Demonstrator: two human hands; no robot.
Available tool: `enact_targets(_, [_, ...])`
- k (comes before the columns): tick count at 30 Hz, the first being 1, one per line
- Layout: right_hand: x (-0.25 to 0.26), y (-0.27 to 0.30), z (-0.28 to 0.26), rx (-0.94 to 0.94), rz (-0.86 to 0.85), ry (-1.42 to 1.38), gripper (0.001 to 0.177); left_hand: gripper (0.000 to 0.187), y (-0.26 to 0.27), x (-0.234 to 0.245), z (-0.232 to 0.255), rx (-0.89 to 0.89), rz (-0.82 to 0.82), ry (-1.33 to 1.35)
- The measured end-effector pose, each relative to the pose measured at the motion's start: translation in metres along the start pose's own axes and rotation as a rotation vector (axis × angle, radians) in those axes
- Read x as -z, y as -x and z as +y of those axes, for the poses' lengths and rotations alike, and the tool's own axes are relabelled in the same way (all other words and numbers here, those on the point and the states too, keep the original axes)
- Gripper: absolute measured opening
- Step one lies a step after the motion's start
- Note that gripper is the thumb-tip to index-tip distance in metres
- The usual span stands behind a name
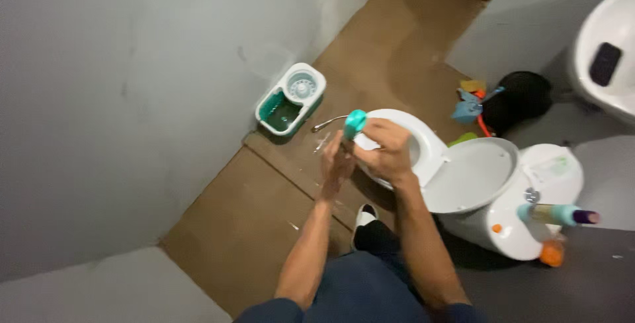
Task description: The person assembles a mop by connecting the handle pieces and attaching the mop head, then places it into a spinner bucket and spins it manually.
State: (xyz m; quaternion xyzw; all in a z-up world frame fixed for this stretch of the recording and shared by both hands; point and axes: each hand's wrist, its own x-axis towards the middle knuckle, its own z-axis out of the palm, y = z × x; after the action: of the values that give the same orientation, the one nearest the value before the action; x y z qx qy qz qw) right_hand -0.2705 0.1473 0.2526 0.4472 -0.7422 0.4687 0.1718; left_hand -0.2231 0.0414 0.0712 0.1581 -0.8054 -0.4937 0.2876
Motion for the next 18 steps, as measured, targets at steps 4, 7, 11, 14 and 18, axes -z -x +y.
enact_targets(4, [0.014,-0.019,0.010,-0.032,-0.037,-0.037,0.021,0.015,-0.015,-0.016,0.010,-0.120,0.110,-0.050])
enact_targets(7, [0.025,-0.027,0.020,-0.030,-0.036,-0.049,0.022,0.011,-0.027,-0.024,0.020,-0.147,0.082,-0.028])
enact_targets(11, [0.028,-0.029,0.039,-0.037,-0.046,-0.051,0.024,0.013,-0.035,-0.031,0.032,-0.092,0.128,-0.039])
enact_targets(14, [0.026,-0.026,0.051,-0.091,-0.085,-0.125,0.024,0.014,-0.039,-0.034,0.032,-0.112,0.127,0.012])
enact_targets(18, [0.030,-0.020,0.066,-0.170,-0.141,-0.184,0.022,0.020,-0.045,-0.049,0.032,-0.099,0.083,0.022])
